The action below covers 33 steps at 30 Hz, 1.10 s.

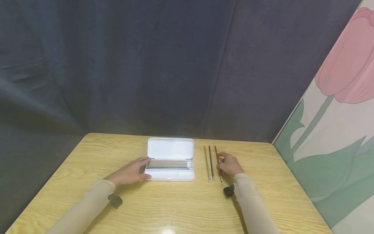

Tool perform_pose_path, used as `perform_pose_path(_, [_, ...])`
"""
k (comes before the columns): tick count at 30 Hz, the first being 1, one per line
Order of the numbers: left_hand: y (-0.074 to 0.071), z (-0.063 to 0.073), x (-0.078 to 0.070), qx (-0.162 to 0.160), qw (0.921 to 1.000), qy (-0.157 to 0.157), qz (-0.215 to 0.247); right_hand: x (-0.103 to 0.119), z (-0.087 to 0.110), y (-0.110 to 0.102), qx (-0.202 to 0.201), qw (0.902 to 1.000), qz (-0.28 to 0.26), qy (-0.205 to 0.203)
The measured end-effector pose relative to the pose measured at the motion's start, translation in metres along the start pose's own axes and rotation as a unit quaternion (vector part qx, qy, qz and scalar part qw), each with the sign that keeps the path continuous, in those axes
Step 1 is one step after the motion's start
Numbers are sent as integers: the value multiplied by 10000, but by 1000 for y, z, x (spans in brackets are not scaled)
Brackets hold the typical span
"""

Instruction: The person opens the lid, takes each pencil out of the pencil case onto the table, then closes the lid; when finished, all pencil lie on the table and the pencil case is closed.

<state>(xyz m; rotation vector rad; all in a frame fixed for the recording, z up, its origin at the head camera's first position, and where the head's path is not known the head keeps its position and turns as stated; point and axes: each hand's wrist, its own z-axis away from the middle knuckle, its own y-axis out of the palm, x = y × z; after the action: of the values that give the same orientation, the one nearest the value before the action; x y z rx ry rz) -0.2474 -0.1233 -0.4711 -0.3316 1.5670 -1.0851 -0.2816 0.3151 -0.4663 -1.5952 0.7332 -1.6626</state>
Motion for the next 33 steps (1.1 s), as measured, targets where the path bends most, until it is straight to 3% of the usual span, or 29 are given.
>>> perform_pose_path(5, [0, 0, 1, 10, 10000, 15, -18, 5, -1, 3, -166, 9983, 553, -57])
perform_pose_path(14, [0, -1, 2, 11, 10000, 60, -53, 12, 2, -2, -102, 9985, 532, -88])
perform_pose_path(16, [1, -1, 2, -7, 10000, 60, -50, 16, 1, -6, -241, 9984, 489, -174])
perform_pose_path(21, [1, -2, 2, -16, 9999, 88, -46, 37, 0, -14, -952, 9936, 39, -609])
perform_pose_path(25, [1, -2, 2, 23, 10000, 82, -49, 64, 0, -15, -1235, 9837, -732, -1079])
perform_pose_path(29, [2, -3, 2, 54, 10000, 48, -68, 93, -2, -8, -1072, 9722, -1277, -1646])
perform_pose_path(33, [2, -4, 1, 55, 9999, 28, -80, 111, -7, 7, -626, 9681, -1364, -2004])
